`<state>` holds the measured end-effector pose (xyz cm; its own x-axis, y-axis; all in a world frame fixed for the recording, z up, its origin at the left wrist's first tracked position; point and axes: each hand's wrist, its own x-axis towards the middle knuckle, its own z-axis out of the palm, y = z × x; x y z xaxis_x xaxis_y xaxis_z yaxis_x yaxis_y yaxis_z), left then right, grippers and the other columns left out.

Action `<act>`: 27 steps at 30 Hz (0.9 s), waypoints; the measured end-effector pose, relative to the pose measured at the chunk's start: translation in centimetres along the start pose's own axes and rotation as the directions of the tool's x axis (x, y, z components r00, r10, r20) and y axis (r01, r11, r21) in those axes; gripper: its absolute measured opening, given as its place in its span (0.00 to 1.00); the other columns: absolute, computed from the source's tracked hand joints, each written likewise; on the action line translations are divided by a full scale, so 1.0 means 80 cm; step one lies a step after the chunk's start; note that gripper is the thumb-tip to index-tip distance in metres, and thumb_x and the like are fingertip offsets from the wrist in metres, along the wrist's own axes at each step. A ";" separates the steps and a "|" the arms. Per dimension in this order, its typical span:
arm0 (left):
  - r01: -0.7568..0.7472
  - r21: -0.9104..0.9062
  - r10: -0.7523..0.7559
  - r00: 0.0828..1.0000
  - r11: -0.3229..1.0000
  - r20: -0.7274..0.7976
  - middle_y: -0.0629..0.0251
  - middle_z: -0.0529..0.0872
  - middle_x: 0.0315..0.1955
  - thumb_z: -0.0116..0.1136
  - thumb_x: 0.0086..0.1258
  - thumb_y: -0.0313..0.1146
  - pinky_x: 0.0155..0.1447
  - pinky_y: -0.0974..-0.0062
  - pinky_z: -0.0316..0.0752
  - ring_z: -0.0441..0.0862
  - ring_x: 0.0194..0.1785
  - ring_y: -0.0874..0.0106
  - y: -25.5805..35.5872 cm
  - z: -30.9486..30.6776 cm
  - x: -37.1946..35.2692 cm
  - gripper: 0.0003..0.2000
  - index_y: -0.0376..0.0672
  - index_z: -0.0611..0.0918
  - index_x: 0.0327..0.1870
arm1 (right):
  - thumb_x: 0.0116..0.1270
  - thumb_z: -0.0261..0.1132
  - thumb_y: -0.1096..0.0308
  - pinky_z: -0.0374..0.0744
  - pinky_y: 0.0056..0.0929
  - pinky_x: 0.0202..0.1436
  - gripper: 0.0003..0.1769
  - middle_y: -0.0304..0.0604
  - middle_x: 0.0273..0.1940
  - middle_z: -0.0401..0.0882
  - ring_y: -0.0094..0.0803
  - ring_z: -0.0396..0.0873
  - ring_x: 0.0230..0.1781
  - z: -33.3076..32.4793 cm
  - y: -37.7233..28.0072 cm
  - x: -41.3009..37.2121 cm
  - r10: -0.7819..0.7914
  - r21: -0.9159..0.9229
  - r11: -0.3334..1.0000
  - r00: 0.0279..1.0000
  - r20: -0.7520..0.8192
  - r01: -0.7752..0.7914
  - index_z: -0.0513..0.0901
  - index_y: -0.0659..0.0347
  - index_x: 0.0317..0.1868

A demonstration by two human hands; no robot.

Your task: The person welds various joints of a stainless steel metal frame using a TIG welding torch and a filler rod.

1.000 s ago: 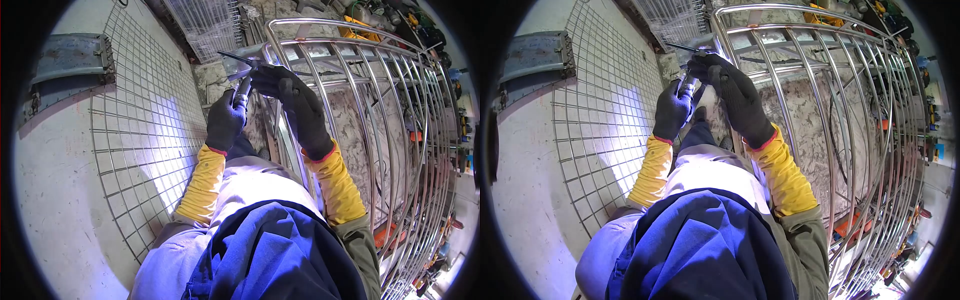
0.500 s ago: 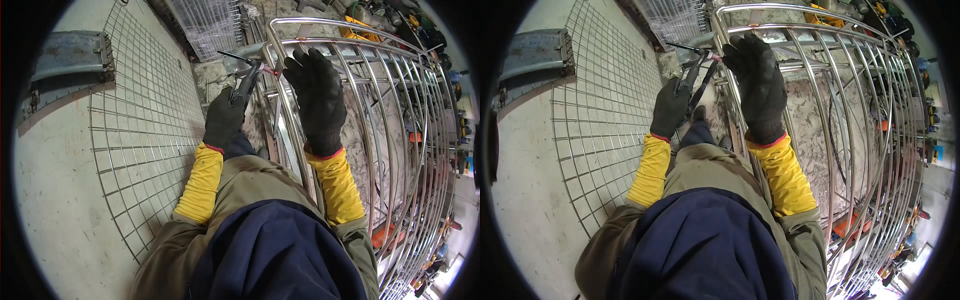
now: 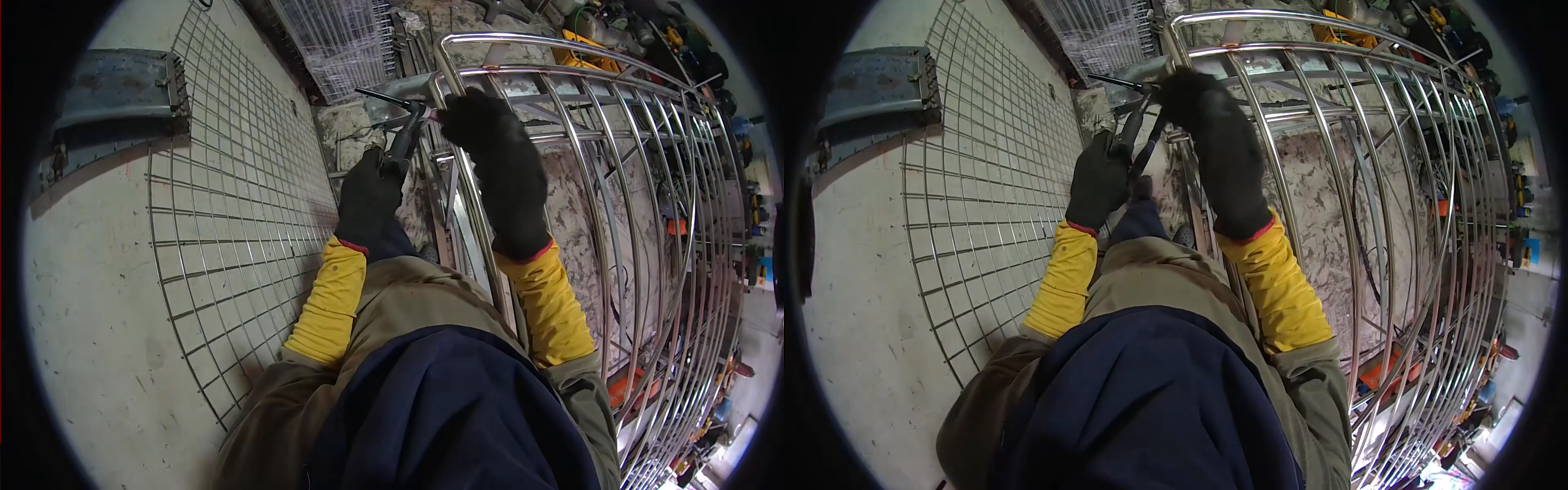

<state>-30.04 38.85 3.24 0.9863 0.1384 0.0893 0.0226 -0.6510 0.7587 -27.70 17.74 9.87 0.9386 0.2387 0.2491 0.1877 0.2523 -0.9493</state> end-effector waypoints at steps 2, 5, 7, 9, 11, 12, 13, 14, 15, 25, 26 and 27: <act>0.134 -0.155 -0.121 0.989 0.979 0.089 0.36 0.90 0.37 0.59 0.79 0.41 0.45 0.44 0.81 0.89 0.42 0.37 0.010 -0.009 0.001 0.19 0.32 0.84 0.56 | 0.92 0.42 0.50 0.69 0.56 0.86 0.35 0.62 0.78 0.74 0.58 0.74 0.79 -0.003 -0.010 0.003 -0.049 0.351 0.932 0.991 -0.126 0.090 0.66 0.71 0.83; 0.056 -0.156 -0.052 0.998 0.986 0.026 0.35 0.89 0.37 0.58 0.79 0.41 0.45 0.45 0.80 0.89 0.43 0.37 -0.001 -0.004 0.003 0.19 0.31 0.84 0.56 | 0.91 0.42 0.50 0.67 0.59 0.87 0.34 0.62 0.81 0.70 0.60 0.70 0.82 -0.012 -0.007 0.003 -0.034 0.448 0.887 0.983 -0.182 0.113 0.66 0.67 0.84; 0.033 -0.141 -0.030 0.999 0.989 0.020 0.34 0.89 0.37 0.58 0.79 0.41 0.45 0.45 0.80 0.89 0.43 0.37 -0.004 -0.004 0.003 0.19 0.30 0.84 0.55 | 0.91 0.43 0.50 0.67 0.58 0.87 0.34 0.62 0.81 0.70 0.59 0.70 0.82 -0.013 0.000 0.004 -0.017 0.527 0.838 0.972 -0.233 0.141 0.66 0.66 0.84; 0.010 -0.126 -0.008 1.000 0.992 0.014 0.34 0.89 0.37 0.58 0.79 0.40 0.46 0.45 0.80 0.88 0.43 0.36 -0.005 -0.003 0.003 0.19 0.29 0.83 0.55 | 0.93 0.47 0.45 0.75 0.52 0.81 0.35 0.56 0.75 0.78 0.48 0.79 0.75 -0.014 0.010 0.006 -0.163 0.430 0.869 0.963 -0.217 0.244 0.69 0.68 0.80; -0.004 -0.093 0.004 1.000 0.996 -0.003 0.34 0.88 0.37 0.58 0.79 0.40 0.46 0.45 0.80 0.88 0.42 0.36 -0.006 -0.001 0.004 0.19 0.30 0.84 0.55 | 0.92 0.47 0.48 0.73 0.54 0.83 0.34 0.58 0.76 0.77 0.51 0.77 0.77 -0.016 0.010 0.007 -0.116 0.419 0.886 0.969 -0.217 0.200 0.69 0.67 0.81; -0.005 -0.092 0.005 1.000 0.996 -0.002 0.34 0.88 0.37 0.58 0.79 0.40 0.46 0.45 0.80 0.88 0.42 0.36 -0.005 -0.001 0.004 0.19 0.30 0.84 0.55 | 0.92 0.47 0.51 0.71 0.55 0.85 0.33 0.61 0.78 0.76 0.54 0.75 0.79 -0.015 0.007 0.008 -0.069 0.408 0.900 0.974 -0.217 0.155 0.69 0.67 0.82; -0.001 -0.099 0.001 1.000 0.995 -0.001 0.34 0.89 0.37 0.58 0.79 0.39 0.46 0.45 0.80 0.88 0.43 0.35 -0.003 -0.001 0.003 0.18 0.31 0.84 0.55 | 0.92 0.47 0.51 0.71 0.55 0.85 0.33 0.61 0.78 0.76 0.54 0.75 0.79 -0.013 0.005 0.008 -0.069 0.408 0.900 0.973 -0.219 0.156 0.69 0.67 0.82; 0.003 -0.105 -0.003 1.000 0.994 -0.001 0.34 0.89 0.38 0.58 0.79 0.39 0.46 0.45 0.80 0.88 0.43 0.35 -0.002 -0.002 0.002 0.17 0.31 0.84 0.55 | 0.92 0.47 0.50 0.72 0.54 0.84 0.33 0.60 0.77 0.77 0.53 0.77 0.78 -0.010 0.003 0.008 -0.079 0.368 0.918 0.976 -0.203 0.150 0.69 0.68 0.81; 0.002 -0.104 -0.002 1.000 0.995 0.001 0.34 0.89 0.38 0.58 0.79 0.39 0.46 0.45 0.80 0.88 0.43 0.35 -0.002 -0.001 0.001 0.17 0.31 0.84 0.55 | 0.92 0.48 0.50 0.73 0.54 0.83 0.33 0.60 0.76 0.78 0.53 0.78 0.77 -0.007 0.000 0.007 -0.087 0.328 0.934 0.979 -0.186 0.145 0.70 0.70 0.80; -0.041 0.032 0.044 0.996 0.999 -0.073 0.39 0.91 0.37 0.62 0.80 0.37 0.42 0.49 0.82 0.89 0.39 0.40 0.004 0.007 -0.003 0.15 0.36 0.86 0.58 | 0.92 0.48 0.53 0.73 0.50 0.83 0.33 0.61 0.73 0.80 0.49 0.81 0.74 -0.001 0.010 -0.013 0.071 0.017 0.997 0.990 0.124 -0.073 0.70 0.75 0.80; 0.030 -0.009 -0.030 0.999 1.000 -0.037 0.38 0.91 0.39 0.61 0.79 0.34 0.43 0.51 0.82 0.89 0.41 0.39 0.007 0.006 -0.003 0.15 0.33 0.86 0.57 | 0.92 0.48 0.53 0.73 0.50 0.83 0.33 0.61 0.73 0.80 0.49 0.81 0.74 -0.001 0.006 -0.013 0.098 0.009 0.995 0.989 0.112 -0.100 0.70 0.75 0.80; -0.037 0.025 0.038 0.997 0.999 -0.066 0.39 0.90 0.38 0.61 0.79 0.34 0.43 0.52 0.81 0.89 0.39 0.41 0.004 0.004 -0.002 0.15 0.32 0.85 0.56 | 0.92 0.46 0.52 0.73 0.52 0.83 0.34 0.61 0.74 0.79 0.51 0.80 0.75 -0.001 0.003 -0.004 0.022 0.085 0.996 0.999 0.047 -0.026 0.69 0.74 0.81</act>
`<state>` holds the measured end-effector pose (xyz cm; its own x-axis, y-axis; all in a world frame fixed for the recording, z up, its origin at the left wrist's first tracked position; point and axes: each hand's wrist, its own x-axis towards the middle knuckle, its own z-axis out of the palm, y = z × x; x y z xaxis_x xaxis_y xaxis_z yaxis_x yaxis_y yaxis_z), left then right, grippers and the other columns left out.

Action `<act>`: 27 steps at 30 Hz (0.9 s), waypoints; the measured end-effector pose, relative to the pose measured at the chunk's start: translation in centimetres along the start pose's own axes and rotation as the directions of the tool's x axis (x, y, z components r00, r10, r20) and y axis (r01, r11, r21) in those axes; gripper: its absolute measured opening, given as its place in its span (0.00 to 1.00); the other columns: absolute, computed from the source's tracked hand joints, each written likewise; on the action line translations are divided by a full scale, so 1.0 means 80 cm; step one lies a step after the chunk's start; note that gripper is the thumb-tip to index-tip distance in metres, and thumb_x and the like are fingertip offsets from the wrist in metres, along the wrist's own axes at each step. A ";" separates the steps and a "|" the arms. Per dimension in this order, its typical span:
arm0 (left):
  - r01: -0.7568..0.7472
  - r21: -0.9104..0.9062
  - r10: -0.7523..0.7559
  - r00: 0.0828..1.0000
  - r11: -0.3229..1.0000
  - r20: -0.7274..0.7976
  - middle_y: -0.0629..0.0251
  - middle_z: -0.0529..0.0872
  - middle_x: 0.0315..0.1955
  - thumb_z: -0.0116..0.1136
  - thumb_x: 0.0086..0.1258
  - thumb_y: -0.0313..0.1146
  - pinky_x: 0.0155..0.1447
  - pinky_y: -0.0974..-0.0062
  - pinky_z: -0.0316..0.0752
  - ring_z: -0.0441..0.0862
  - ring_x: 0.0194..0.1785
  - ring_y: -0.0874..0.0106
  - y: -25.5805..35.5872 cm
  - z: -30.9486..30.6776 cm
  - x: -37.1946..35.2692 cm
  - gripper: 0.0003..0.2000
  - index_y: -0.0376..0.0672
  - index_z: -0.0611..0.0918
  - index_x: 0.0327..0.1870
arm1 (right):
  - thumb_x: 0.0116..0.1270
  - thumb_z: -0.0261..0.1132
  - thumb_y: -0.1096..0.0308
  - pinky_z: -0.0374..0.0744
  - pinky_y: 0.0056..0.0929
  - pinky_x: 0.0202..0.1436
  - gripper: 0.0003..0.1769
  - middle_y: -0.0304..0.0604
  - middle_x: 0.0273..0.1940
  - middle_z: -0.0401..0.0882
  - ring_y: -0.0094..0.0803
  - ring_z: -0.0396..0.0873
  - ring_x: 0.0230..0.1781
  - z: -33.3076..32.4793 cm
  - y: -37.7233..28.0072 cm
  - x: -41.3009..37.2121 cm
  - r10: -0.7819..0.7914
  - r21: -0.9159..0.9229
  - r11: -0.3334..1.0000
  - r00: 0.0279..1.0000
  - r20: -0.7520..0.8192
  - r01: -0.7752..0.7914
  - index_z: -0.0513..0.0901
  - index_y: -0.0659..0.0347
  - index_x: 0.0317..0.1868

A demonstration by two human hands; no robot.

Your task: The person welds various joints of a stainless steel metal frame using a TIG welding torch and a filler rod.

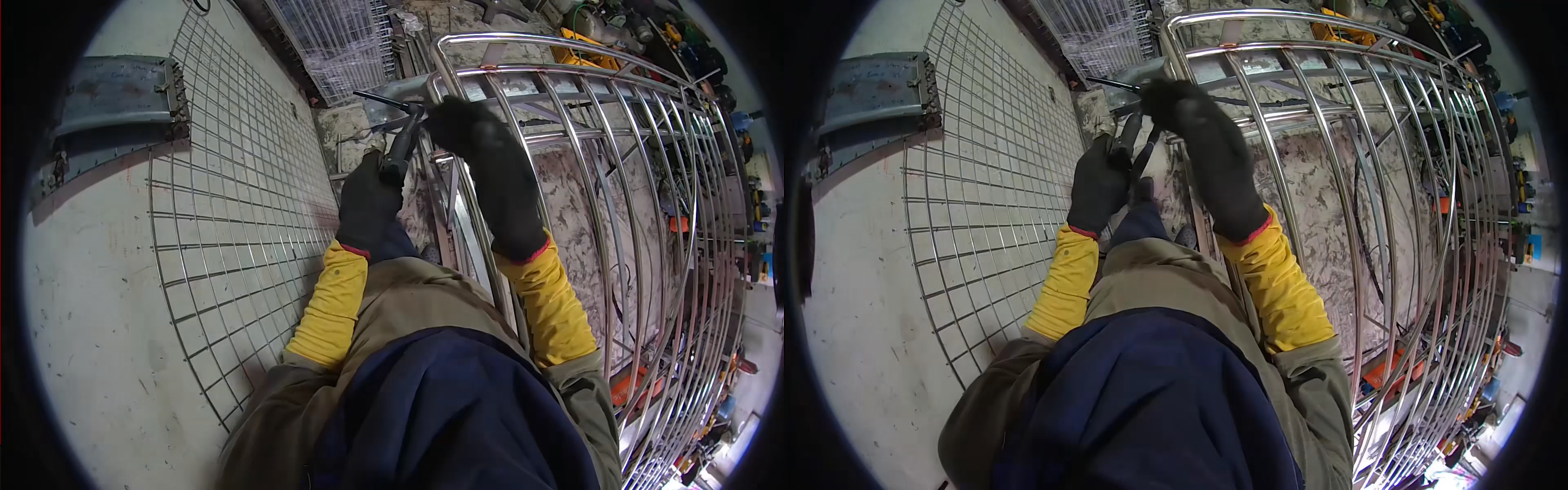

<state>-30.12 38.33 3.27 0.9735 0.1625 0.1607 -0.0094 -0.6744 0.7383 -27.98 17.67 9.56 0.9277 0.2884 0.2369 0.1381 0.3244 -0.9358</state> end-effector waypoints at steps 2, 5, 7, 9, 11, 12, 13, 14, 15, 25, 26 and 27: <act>0.032 -0.040 -0.030 0.998 0.999 0.056 0.42 0.89 0.35 0.59 0.80 0.36 0.42 0.54 0.79 0.89 0.36 0.48 -0.006 -0.003 0.000 0.14 0.31 0.83 0.53 | 0.93 0.44 0.51 0.72 0.54 0.84 0.34 0.62 0.75 0.78 0.52 0.79 0.76 0.000 -0.005 0.006 -0.076 0.067 0.995 0.995 -0.064 0.081 0.68 0.72 0.82; 0.095 -0.155 -0.085 0.994 0.983 0.070 0.38 0.90 0.38 0.58 0.79 0.41 0.47 0.46 0.80 0.90 0.44 0.39 -0.014 -0.002 0.002 0.20 0.32 0.85 0.58 | 0.93 0.44 0.49 0.72 0.56 0.84 0.35 0.62 0.78 0.75 0.55 0.76 0.79 -0.006 -0.008 0.007 -0.103 0.284 0.946 0.975 -0.196 0.157 0.66 0.70 0.83; 0.113 -0.160 -0.100 0.991 0.981 0.090 0.38 0.90 0.37 0.57 0.79 0.41 0.47 0.46 0.80 0.89 0.44 0.38 -0.008 -0.006 0.003 0.20 0.31 0.84 0.58 | 0.94 0.45 0.52 0.78 0.49 0.80 0.31 0.59 0.71 0.82 0.49 0.82 0.72 -0.009 -0.008 0.008 -0.134 0.294 0.936 0.967 -0.218 0.196 0.69 0.71 0.79; 0.133 -0.164 -0.116 0.988 0.978 0.106 0.38 0.90 0.37 0.57 0.79 0.41 0.47 0.46 0.80 0.89 0.43 0.38 -0.002 -0.011 0.003 0.20 0.31 0.84 0.57 | 0.94 0.45 0.51 0.78 0.49 0.79 0.32 0.59 0.71 0.81 0.49 0.83 0.72 -0.004 -0.009 0.009 -0.120 0.290 0.937 0.961 -0.249 0.192 0.69 0.71 0.79; 0.161 -0.164 -0.139 0.981 0.973 0.135 0.37 0.90 0.37 0.57 0.79 0.41 0.46 0.46 0.80 0.89 0.42 0.38 0.002 -0.013 0.002 0.20 0.31 0.85 0.57 | 0.94 0.45 0.50 0.78 0.49 0.79 0.33 0.60 0.71 0.81 0.49 0.83 0.71 -0.004 -0.008 0.010 -0.106 0.287 0.939 0.954 -0.279 0.189 0.69 0.71 0.79; 0.160 -0.163 -0.139 0.981 0.974 0.136 0.37 0.90 0.37 0.57 0.79 0.41 0.46 0.46 0.80 0.89 0.42 0.38 -0.002 -0.011 0.003 0.20 0.31 0.85 0.57 | 0.93 0.46 0.50 0.75 0.52 0.81 0.34 0.61 0.74 0.79 0.52 0.80 0.75 -0.005 -0.006 0.010 -0.136 0.267 0.944 0.965 -0.225 0.196 0.68 0.71 0.81; 0.100 -0.136 -0.087 0.992 0.986 0.096 0.37 0.90 0.36 0.58 0.79 0.41 0.46 0.47 0.81 0.89 0.42 0.38 -0.007 -0.007 0.003 0.19 0.32 0.85 0.57 | 0.92 0.48 0.50 0.73 0.55 0.84 0.35 0.62 0.77 0.76 0.55 0.76 0.78 -0.006 -0.005 0.010 -0.165 0.246 0.948 0.972 -0.169 0.204 0.66 0.71 0.83; 0.040 -0.106 -0.034 0.998 0.994 0.059 0.37 0.89 0.36 0.59 0.79 0.41 0.45 0.47 0.81 0.89 0.41 0.38 -0.010 -0.004 0.003 0.19 0.32 0.85 0.57 | 0.92 0.48 0.50 0.73 0.55 0.84 0.35 0.62 0.77 0.76 0.55 0.76 0.78 -0.007 -0.005 0.009 -0.165 0.246 0.947 0.971 -0.171 0.204 0.66 0.71 0.83; 0.040 -0.105 -0.034 0.998 0.994 0.060 0.37 0.89 0.36 0.59 0.79 0.41 0.45 0.47 0.81 0.89 0.41 0.38 -0.007 -0.004 0.002 0.19 0.32 0.85 0.57 | 0.92 0.48 0.50 0.73 0.54 0.83 0.35 0.61 0.75 0.78 0.54 0.78 0.77 -0.005 -0.009 0.009 -0.124 0.207 0.967 0.982 -0.139 0.151 0.66 0.72 0.83; 0.001 -0.093 0.011 0.992 0.996 0.128 0.44 0.92 0.40 0.62 0.79 0.32 0.45 0.56 0.82 0.92 0.45 0.51 -0.015 0.000 -0.003 0.11 0.31 0.84 0.51 | 0.86 0.58 0.74 0.82 0.38 0.71 0.20 0.54 0.63 0.87 0.40 0.86 0.65 0.006 0.002 -0.013 -0.216 -0.141 0.964 0.974 0.072 0.224 0.80 0.72 0.72; -0.160 0.041 0.161 0.986 0.986 -0.036 0.48 0.89 0.33 0.60 0.79 0.34 0.38 0.58 0.79 0.90 0.36 0.56 -0.020 0.006 -0.003 0.11 0.33 0.81 0.46 | 0.90 0.55 0.68 0.80 0.38 0.75 0.21 0.56 0.65 0.86 0.39 0.85 0.67 0.008 0.000 -0.004 -0.071 0.077 0.994 0.996 -0.053 0.075 0.79 0.72 0.73; -0.158 0.040 0.159 0.987 0.987 -0.039 0.48 0.89 0.33 0.60 0.79 0.34 0.38 0.58 0.79 0.90 0.36 0.56 -0.013 0.001 -0.001 0.11 0.33 0.81 0.46 | 0.93 0.45 0.51 0.73 0.49 0.83 0.34 0.58 0.75 0.79 0.49 0.80 0.75 0.002 -0.003 0.002 -0.087 -0.031 0.996 0.996 -0.036 0.086 0.69 0.72 0.81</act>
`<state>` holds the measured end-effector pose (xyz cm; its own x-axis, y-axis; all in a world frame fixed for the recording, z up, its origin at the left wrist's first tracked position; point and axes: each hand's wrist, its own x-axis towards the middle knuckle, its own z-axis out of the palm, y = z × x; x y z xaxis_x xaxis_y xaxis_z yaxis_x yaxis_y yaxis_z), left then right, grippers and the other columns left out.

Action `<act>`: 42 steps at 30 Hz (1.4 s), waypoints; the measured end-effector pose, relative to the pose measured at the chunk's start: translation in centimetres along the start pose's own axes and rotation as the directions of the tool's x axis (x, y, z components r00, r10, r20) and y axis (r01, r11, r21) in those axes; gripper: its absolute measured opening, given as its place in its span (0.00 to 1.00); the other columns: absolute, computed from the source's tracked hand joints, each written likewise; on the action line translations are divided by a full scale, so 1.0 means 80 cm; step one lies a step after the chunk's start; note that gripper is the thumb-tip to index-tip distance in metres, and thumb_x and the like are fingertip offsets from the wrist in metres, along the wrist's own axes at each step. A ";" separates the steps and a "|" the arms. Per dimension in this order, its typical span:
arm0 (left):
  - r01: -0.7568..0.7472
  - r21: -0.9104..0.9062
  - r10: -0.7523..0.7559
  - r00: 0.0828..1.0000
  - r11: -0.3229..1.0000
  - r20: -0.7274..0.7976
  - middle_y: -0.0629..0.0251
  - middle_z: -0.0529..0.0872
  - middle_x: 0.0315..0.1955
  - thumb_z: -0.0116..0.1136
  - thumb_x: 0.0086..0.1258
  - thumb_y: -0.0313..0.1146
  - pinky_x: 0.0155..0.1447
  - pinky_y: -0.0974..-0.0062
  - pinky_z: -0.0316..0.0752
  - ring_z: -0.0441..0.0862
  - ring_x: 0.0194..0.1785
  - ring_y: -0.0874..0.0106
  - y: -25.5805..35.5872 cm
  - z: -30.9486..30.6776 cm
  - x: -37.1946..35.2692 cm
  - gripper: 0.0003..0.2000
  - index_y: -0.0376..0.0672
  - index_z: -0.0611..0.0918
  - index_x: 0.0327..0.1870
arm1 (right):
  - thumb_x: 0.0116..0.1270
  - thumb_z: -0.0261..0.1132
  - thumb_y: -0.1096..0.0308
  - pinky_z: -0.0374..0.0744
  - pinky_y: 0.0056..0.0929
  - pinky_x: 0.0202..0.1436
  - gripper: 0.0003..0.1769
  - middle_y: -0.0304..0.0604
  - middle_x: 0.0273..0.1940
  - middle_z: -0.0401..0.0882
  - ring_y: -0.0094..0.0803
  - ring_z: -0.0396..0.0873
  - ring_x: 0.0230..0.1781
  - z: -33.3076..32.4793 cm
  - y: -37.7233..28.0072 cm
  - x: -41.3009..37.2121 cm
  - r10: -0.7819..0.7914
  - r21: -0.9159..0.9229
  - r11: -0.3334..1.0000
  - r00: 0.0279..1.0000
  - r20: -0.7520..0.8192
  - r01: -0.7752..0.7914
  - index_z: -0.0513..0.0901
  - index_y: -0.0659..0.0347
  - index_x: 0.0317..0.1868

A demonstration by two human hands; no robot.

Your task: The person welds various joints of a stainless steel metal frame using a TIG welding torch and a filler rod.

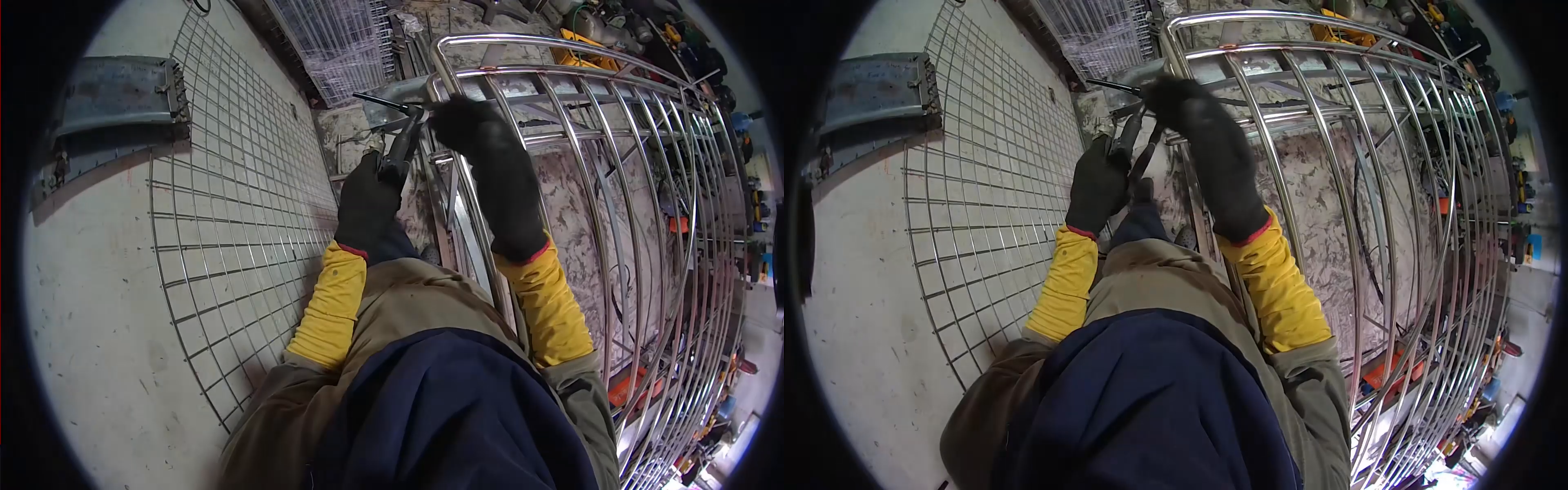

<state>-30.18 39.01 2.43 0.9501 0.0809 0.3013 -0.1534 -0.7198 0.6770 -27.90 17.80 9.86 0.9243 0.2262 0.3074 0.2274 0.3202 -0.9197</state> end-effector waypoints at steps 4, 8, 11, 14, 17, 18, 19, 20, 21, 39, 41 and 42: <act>0.347 -0.217 -0.306 0.930 0.912 0.203 0.38 0.88 0.33 0.58 0.79 0.41 0.43 0.47 0.79 0.89 0.40 0.40 0.021 -0.017 0.008 0.17 0.32 0.83 0.51 | 0.92 0.45 0.48 0.71 0.55 0.84 0.35 0.60 0.78 0.75 0.54 0.77 0.78 -0.010 -0.008 0.005 -0.005 0.310 0.949 0.988 -0.155 0.053 0.69 0.68 0.83; 0.311 -0.218 -0.276 0.945 0.925 0.176 0.37 0.89 0.33 0.58 0.79 0.41 0.44 0.46 0.80 0.89 0.40 0.39 0.013 -0.012 0.007 0.18 0.31 0.83 0.52 | 0.90 0.47 0.45 0.71 0.57 0.85 0.36 0.62 0.80 0.72 0.56 0.74 0.80 -0.020 0.000 0.006 0.012 0.402 0.914 0.984 -0.175 0.061 0.68 0.64 0.84; 0.251 -0.194 -0.229 0.965 0.948 0.130 0.38 0.89 0.34 0.57 0.79 0.41 0.44 0.46 0.80 0.89 0.40 0.39 0.006 -0.006 0.005 0.18 0.31 0.84 0.54 | 0.90 0.46 0.45 0.71 0.57 0.85 0.37 0.63 0.80 0.72 0.57 0.74 0.80 -0.022 0.005 0.007 -0.009 0.392 0.917 0.986 -0.166 0.074 0.68 0.65 0.84; 0.193 -0.155 -0.178 0.978 0.969 0.108 0.38 0.89 0.34 0.58 0.81 0.40 0.45 0.45 0.81 0.89 0.41 0.38 0.010 -0.008 0.003 0.17 0.32 0.85 0.55 | 0.91 0.46 0.45 0.71 0.56 0.84 0.38 0.63 0.80 0.73 0.56 0.74 0.80 -0.017 0.001 0.006 -0.103 0.297 0.945 0.987 -0.121 0.135 0.67 0.69 0.83; 0.135 -0.105 -0.134 0.991 0.985 0.021 0.37 0.90 0.35 0.60 0.82 0.38 0.44 0.45 0.81 0.89 0.40 0.38 0.013 0.002 -0.001 0.16 0.33 0.86 0.56 | 0.92 0.46 0.51 0.73 0.53 0.84 0.35 0.62 0.76 0.76 0.54 0.77 0.77 0.002 -0.021 0.006 -0.003 0.296 0.954 0.993 -0.116 0.037 0.66 0.74 0.82; 0.137 -0.089 -0.136 0.991 0.987 0.012 0.37 0.90 0.37 0.62 0.83 0.37 0.43 0.46 0.81 0.89 0.41 0.38 0.017 0.001 0.000 0.14 0.35 0.87 0.55 | 0.92 0.46 0.51 0.73 0.53 0.84 0.35 0.62 0.76 0.76 0.54 0.77 0.77 0.002 -0.016 0.005 -0.005 0.297 0.954 0.993 -0.119 0.040 0.66 0.74 0.82; 0.150 -0.067 -0.147 0.988 0.986 0.042 0.37 0.90 0.37 0.62 0.83 0.37 0.43 0.46 0.81 0.89 0.41 0.38 0.018 -0.001 0.000 0.13 0.35 0.87 0.55 | 0.93 0.45 0.54 0.74 0.50 0.82 0.32 0.61 0.74 0.79 0.51 0.80 0.75 0.001 -0.009 0.002 -0.047 0.207 0.977 0.998 -0.032 0.052 0.69 0.74 0.80; 0.164 -0.046 -0.160 0.985 0.985 0.070 0.37 0.90 0.37 0.62 0.83 0.38 0.43 0.47 0.82 0.90 0.41 0.39 0.020 -0.004 0.000 0.13 0.36 0.87 0.55 | 0.94 0.44 0.58 0.76 0.47 0.81 0.29 0.60 0.72 0.81 0.48 0.82 0.73 0.001 -0.004 0.001 -0.079 0.115 0.991 0.995 0.060 0.072 0.71 0.73 0.78; 0.162 -0.046 -0.159 0.985 0.986 0.070 0.37 0.90 0.37 0.62 0.83 0.38 0.43 0.47 0.82 0.90 0.41 0.39 0.020 -0.003 0.001 0.13 0.36 0.87 0.55 | 0.93 0.46 0.68 0.77 0.44 0.79 0.24 0.58 0.71 0.83 0.46 0.83 0.71 0.008 -0.014 0.000 -0.107 0.007 0.994 0.989 0.101 0.107 0.72 0.75 0.78; 0.190 -0.128 -0.179 0.979 0.973 0.097 0.34 0.89 0.37 0.59 0.78 0.39 0.45 0.44 0.80 0.88 0.42 0.36 0.006 -0.003 0.000 0.17 0.32 0.84 0.55 | 0.89 0.51 0.45 0.75 0.56 0.81 0.35 0.63 0.78 0.75 0.57 0.78 0.76 -0.020 0.002 0.010 -0.075 0.277 0.947 0.952 -0.298 0.161 0.69 0.61 0.83; 0.166 -0.091 -0.160 0.984 0.982 0.074 0.35 0.89 0.37 0.60 0.80 0.39 0.44 0.45 0.80 0.88 0.42 0.36 0.006 -0.001 -0.002 0.16 0.34 0.84 0.55 | 0.89 0.52 0.43 0.74 0.55 0.81 0.36 0.63 0.76 0.76 0.57 0.78 0.76 -0.016 0.000 0.010 -0.077 0.238 0.960 0.956 -0.283 0.148 0.70 0.61 0.82; 0.165 -0.090 -0.159 0.984 0.982 0.077 0.35 0.89 0.37 0.60 0.80 0.39 0.44 0.45 0.80 0.88 0.42 0.36 0.007 0.001 -0.003 0.16 0.34 0.84 0.55 | 0.89 0.52 0.43 0.74 0.55 0.81 0.36 0.63 0.76 0.76 0.57 0.78 0.76 -0.012 -0.004 0.011 -0.077 0.239 0.960 0.955 -0.285 0.149 0.70 0.61 0.82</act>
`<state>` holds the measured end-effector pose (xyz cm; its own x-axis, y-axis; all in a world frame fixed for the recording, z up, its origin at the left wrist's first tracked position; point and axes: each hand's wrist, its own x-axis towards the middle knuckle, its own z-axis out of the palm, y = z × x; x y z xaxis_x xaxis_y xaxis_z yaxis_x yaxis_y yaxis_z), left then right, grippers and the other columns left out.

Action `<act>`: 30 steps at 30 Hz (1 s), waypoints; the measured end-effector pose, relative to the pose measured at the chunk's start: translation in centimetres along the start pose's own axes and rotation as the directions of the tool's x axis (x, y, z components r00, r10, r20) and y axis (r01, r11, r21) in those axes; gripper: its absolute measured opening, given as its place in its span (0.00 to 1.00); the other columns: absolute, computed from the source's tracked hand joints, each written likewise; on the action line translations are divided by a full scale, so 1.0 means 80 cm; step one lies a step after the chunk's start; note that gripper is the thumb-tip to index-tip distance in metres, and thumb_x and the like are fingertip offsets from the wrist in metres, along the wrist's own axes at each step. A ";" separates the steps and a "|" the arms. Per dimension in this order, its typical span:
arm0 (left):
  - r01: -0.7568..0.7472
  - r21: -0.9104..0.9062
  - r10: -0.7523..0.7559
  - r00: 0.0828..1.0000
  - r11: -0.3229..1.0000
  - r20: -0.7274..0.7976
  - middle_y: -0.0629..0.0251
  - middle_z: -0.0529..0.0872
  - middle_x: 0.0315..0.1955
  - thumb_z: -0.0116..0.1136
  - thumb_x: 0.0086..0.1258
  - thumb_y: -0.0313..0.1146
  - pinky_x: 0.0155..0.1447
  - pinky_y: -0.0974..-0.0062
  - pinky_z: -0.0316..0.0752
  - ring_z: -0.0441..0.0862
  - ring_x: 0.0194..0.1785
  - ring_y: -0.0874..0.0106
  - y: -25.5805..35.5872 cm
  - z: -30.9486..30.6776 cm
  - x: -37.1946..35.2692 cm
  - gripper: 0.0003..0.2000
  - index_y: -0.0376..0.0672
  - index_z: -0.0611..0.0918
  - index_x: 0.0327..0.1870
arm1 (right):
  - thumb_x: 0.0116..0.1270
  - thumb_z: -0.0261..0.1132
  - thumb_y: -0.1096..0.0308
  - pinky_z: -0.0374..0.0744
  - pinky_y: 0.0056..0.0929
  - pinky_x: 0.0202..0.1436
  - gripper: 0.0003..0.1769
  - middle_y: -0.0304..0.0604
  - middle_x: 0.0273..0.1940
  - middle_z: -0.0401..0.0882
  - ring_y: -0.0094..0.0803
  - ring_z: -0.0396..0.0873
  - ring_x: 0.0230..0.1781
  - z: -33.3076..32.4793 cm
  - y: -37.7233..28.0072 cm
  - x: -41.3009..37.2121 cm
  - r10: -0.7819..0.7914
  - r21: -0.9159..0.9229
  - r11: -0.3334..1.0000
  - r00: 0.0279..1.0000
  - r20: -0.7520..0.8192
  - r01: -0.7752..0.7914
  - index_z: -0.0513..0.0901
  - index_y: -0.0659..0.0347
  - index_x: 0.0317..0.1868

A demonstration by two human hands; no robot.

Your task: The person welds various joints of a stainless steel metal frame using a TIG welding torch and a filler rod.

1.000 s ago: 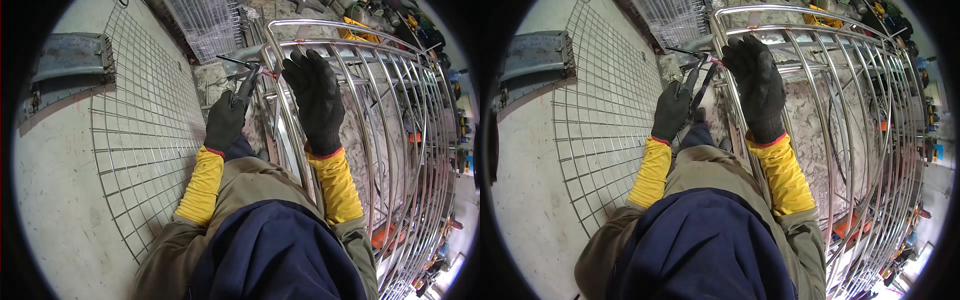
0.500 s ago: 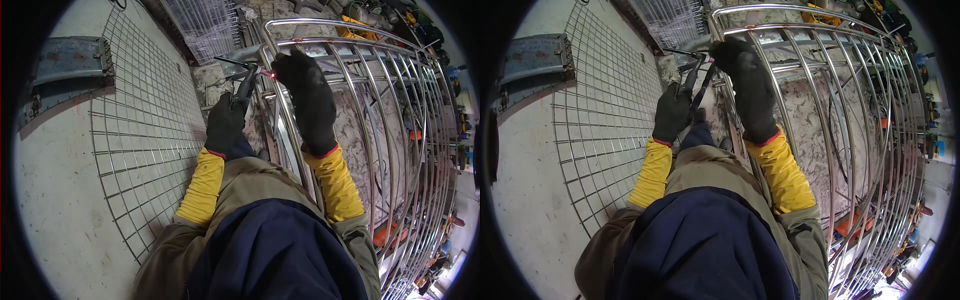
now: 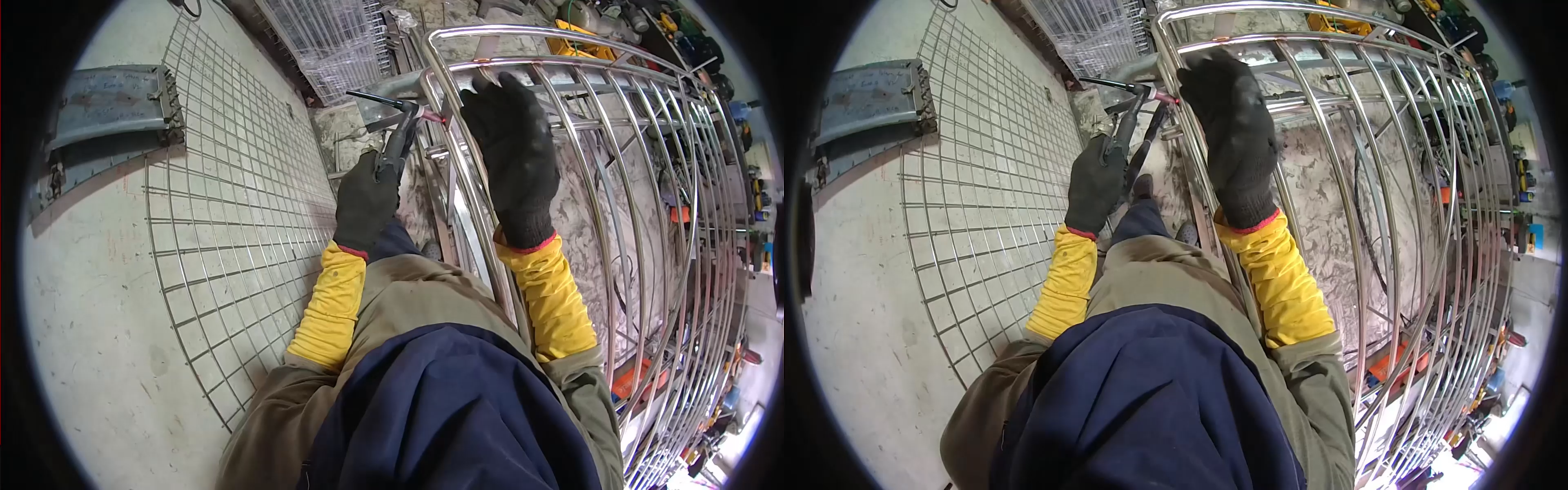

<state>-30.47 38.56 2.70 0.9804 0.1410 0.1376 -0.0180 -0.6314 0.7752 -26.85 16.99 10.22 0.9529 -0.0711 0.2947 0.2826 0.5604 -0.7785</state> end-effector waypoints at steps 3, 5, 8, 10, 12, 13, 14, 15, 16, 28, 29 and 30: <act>-0.033 0.008 0.033 0.998 0.999 -0.049 0.42 0.90 0.33 0.64 0.82 0.40 0.41 0.47 0.80 0.89 0.37 0.41 0.007 0.002 -0.001 0.15 0.36 0.86 0.55 | 0.93 0.45 0.46 0.77 0.45 0.79 0.37 0.62 0.68 0.83 0.48 0.83 0.70 0.026 -0.017 -0.005 0.086 -0.153 0.987 0.976 0.202 -0.055 0.71 0.77 0.77; -0.027 0.039 0.029 0.998 0.999 -0.049 0.43 0.90 0.32 0.64 0.82 0.41 0.40 0.47 0.81 0.89 0.36 0.42 0.006 0.003 0.000 0.15 0.36 0.87 0.55 | 0.94 0.46 0.52 0.78 0.43 0.78 0.32 0.59 0.68 0.84 0.46 0.84 0.69 0.023 -0.011 -0.010 0.119 -0.149 0.986 0.949 0.291 -0.078 0.73 0.75 0.77; -0.031 0.135 0.039 0.998 0.990 -0.058 0.42 0.90 0.33 0.64 0.82 0.43 0.41 0.46 0.80 0.89 0.37 0.40 -0.002 0.008 -0.001 0.17 0.36 0.86 0.53 | 0.94 0.44 0.50 0.76 0.45 0.80 0.34 0.59 0.69 0.83 0.48 0.83 0.71 0.015 0.001 -0.008 0.119 -0.235 0.971 0.950 0.289 -0.050 0.70 0.73 0.79; -0.023 0.077 0.025 0.999 0.997 -0.033 0.38 0.89 0.35 0.62 0.81 0.45 0.44 0.45 0.80 0.88 0.41 0.37 -0.002 0.003 -0.001 0.18 0.34 0.85 0.52 | 0.94 0.43 0.46 0.74 0.47 0.82 0.37 0.60 0.70 0.83 0.50 0.81 0.73 0.010 0.004 -0.005 0.110 -0.292 0.956 0.958 0.265 -0.028 0.66 0.73 0.82; 0.006 0.037 -0.006 1.000 0.999 -0.007 0.37 0.89 0.36 0.61 0.81 0.45 0.45 0.45 0.80 0.88 0.43 0.36 0.003 -0.002 0.001 0.19 0.33 0.84 0.52 | 0.93 0.43 0.45 0.74 0.52 0.82 0.38 0.60 0.73 0.80 0.51 0.81 0.74 0.009 0.000 -0.004 0.082 -0.201 0.979 0.971 0.222 -0.037 0.65 0.71 0.83; 0.035 -0.003 -0.035 0.999 0.999 0.023 0.35 0.89 0.37 0.60 0.81 0.45 0.46 0.45 0.80 0.88 0.44 0.35 0.006 -0.005 0.002 0.19 0.32 0.84 0.52 | 0.93 0.42 0.44 0.75 0.54 0.82 0.38 0.59 0.74 0.79 0.52 0.80 0.75 0.009 -0.001 -0.004 0.070 -0.154 0.987 0.978 0.198 -0.039 0.65 0.71 0.83; 0.034 -0.003 -0.034 0.999 0.999 0.025 0.35 0.89 0.37 0.60 0.81 0.45 0.46 0.45 0.80 0.88 0.44 0.35 0.008 -0.006 0.002 0.19 0.32 0.84 0.52 | 0.93 0.42 0.44 0.75 0.54 0.82 0.38 0.59 0.74 0.79 0.52 0.80 0.75 0.007 -0.002 -0.003 0.070 -0.155 0.987 0.978 0.196 -0.040 0.65 0.71 0.83; 0.056 -0.025 -0.055 0.998 0.998 0.039 0.35 0.89 0.37 0.59 0.81 0.44 0.46 0.45 0.80 0.88 0.44 0.35 0.010 -0.008 0.002 0.19 0.32 0.84 0.52 | 0.92 0.43 0.42 0.75 0.55 0.82 0.39 0.60 0.75 0.78 0.54 0.80 0.75 0.004 -0.003 -0.001 0.062 -0.114 0.993 0.978 0.198 -0.040 0.65 0.70 0.83; 0.078 -0.045 -0.076 0.996 0.996 0.052 0.35 0.89 0.37 0.59 0.81 0.43 0.46 0.45 0.80 0.88 0.44 0.36 0.011 -0.009 0.002 0.18 0.32 0.84 0.52 | 0.92 0.44 0.41 0.75 0.57 0.82 0.40 0.60 0.76 0.77 0.55 0.79 0.75 0.002 -0.003 0.000 0.053 -0.072 0.997 0.978 0.200 -0.040 0.64 0.69 0.84; 0.022 0.025 -0.022 1.000 0.999 -0.001 0.38 0.91 0.41 0.63 0.82 0.38 0.47 0.53 0.83 0.92 0.45 0.44 0.010 -0.001 -0.004 0.17 0.31 0.86 0.58 | 0.90 0.48 0.40 0.74 0.51 0.82 0.41 0.61 0.73 0.80 0.51 0.81 0.74 0.014 -0.007 -0.003 0.181 -0.232 0.966 0.934 0.307 -0.111 0.69 0.71 0.82; 0.014 0.093 -0.016 1.000 0.996 0.016 0.38 0.92 0.44 0.65 0.81 0.36 0.48 0.54 0.84 0.93 0.47 0.44 0.015 -0.002 -0.004 0.18 0.31 0.86 0.63 | 0.91 0.50 0.46 0.75 0.49 0.82 0.36 0.59 0.72 0.82 0.48 0.82 0.73 0.014 -0.006 -0.008 0.147 -0.224 0.973 0.907 0.395 -0.060 0.72 0.72 0.79; 0.011 0.093 -0.013 1.000 0.996 0.016 0.38 0.92 0.44 0.65 0.81 0.36 0.48 0.54 0.84 0.93 0.47 0.44 0.013 -0.001 -0.004 0.18 0.31 0.86 0.63 | 0.91 0.50 0.46 0.75 0.49 0.82 0.36 0.59 0.72 0.82 0.48 0.82 0.73 0.010 -0.002 -0.012 0.144 -0.223 0.973 0.908 0.394 -0.058 0.72 0.72 0.79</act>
<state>-30.80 37.91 3.51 0.9837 0.1365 0.1175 0.0114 -0.6983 0.7157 -27.87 17.68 10.51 0.8627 0.3413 0.3732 0.2443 0.3650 -0.8984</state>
